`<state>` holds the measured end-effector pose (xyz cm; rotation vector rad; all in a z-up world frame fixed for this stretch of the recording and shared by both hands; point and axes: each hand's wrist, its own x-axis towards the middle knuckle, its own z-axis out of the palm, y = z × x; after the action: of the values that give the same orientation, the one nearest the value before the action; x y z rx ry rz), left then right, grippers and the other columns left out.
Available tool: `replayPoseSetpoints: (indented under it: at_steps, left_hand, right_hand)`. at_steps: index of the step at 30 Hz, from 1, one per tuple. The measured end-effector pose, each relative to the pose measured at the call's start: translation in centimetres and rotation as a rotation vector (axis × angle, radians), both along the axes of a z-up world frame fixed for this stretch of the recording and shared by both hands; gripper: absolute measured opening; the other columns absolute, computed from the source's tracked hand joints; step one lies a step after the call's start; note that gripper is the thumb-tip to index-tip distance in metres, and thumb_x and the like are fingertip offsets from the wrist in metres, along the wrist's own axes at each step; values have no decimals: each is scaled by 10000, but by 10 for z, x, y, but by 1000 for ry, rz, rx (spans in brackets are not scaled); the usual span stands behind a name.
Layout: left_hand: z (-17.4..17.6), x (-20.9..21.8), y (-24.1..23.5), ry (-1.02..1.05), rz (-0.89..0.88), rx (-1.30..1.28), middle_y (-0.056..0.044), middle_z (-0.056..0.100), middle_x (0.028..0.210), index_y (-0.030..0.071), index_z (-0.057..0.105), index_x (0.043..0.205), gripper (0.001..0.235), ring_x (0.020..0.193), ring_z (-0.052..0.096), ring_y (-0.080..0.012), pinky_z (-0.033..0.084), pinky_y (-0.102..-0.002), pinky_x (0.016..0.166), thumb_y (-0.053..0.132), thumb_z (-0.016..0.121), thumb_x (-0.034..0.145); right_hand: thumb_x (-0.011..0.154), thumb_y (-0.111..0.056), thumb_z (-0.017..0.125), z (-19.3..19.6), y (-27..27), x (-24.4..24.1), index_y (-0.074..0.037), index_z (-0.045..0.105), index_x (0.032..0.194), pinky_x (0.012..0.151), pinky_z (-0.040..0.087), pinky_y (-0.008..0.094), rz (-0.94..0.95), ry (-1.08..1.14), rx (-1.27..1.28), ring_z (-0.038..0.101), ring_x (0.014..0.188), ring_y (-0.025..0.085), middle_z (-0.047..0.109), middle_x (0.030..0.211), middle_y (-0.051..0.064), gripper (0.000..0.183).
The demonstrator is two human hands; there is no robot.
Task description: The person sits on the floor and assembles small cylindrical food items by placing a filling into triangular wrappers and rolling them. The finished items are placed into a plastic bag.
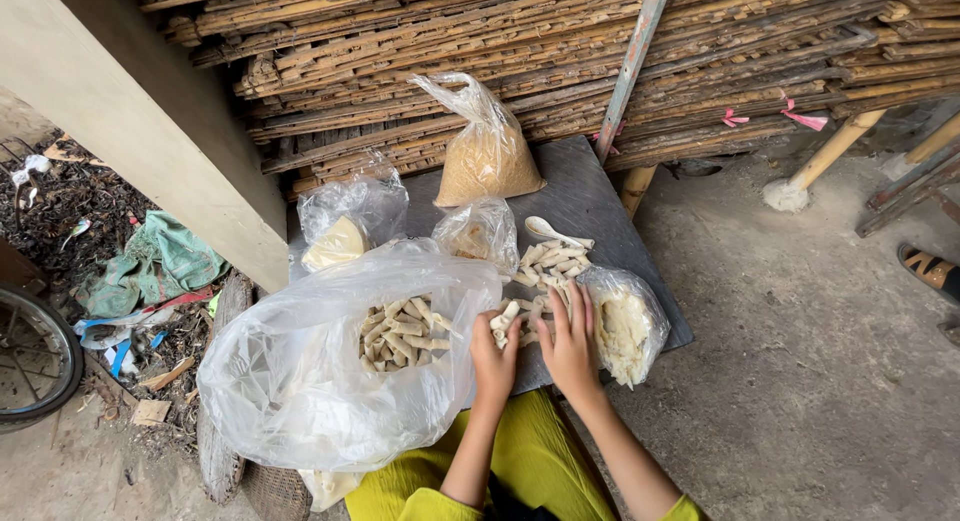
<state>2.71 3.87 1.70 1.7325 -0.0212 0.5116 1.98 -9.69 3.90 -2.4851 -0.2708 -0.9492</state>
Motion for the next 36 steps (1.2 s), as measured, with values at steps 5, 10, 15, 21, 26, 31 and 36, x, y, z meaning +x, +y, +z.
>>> replayPoseSetpoints:
  at_steps: [5,10,15,21,26,31,36]
  left_hand:
    - [10,-10,7,22,3,181,-219,615,1163,-12,582,1138,347,1089,604,-381,506,-454,938,95,769,866]
    - [21,-21,1,-61,-12,552,-293,421,1446,12,595,1240,485,1323,390,-479,393,-523,1074,71,785,798]
    - [27,-24,0,5,-50,658,-303,398,1425,-3,551,1320,708,1349,345,-507,347,-559,1070,148,833,689]
    - [11,-25,0,-38,-42,592,-221,500,1415,29,606,1207,459,1276,478,-448,420,-503,1067,82,784,787]
    - [2,-29,7,-82,-57,482,-196,544,1348,30,616,1158,399,1232,496,-432,437,-488,1049,34,768,789]
    - [20,-38,9,-134,-71,293,-180,576,1306,27,630,1123,375,1227,533,-397,446,-456,1035,19,787,782]
    - [44,-51,12,-154,-89,22,-140,630,1287,30,640,1073,280,1199,644,-341,532,-400,965,-43,732,819]
  right_hand:
    - [903,-493,666,9,-5,40,-121,530,1419,1090,359,596,-86,117,-358,451,1318,464,464,1476,257,651]
    - [912,-527,674,7,-6,40,-146,637,1326,958,400,536,-36,279,-434,489,1257,404,527,1370,179,564]
    - [837,-490,717,10,-8,39,-224,710,1159,920,398,560,-8,222,-541,467,1264,410,511,1399,174,418]
    - [783,-467,760,9,-9,43,-160,740,1049,849,408,519,35,208,-558,493,1173,335,550,1338,102,407]
    - [840,-494,763,-4,-17,49,-88,751,906,810,421,441,60,-1,-457,545,1011,246,613,1166,37,411]
    - [862,-416,803,-5,-15,60,-93,729,853,733,472,396,-3,-4,-218,583,914,245,614,1070,44,332]
    - [814,-247,857,14,-10,67,-65,709,859,786,521,384,3,10,170,625,932,261,630,1046,63,238]
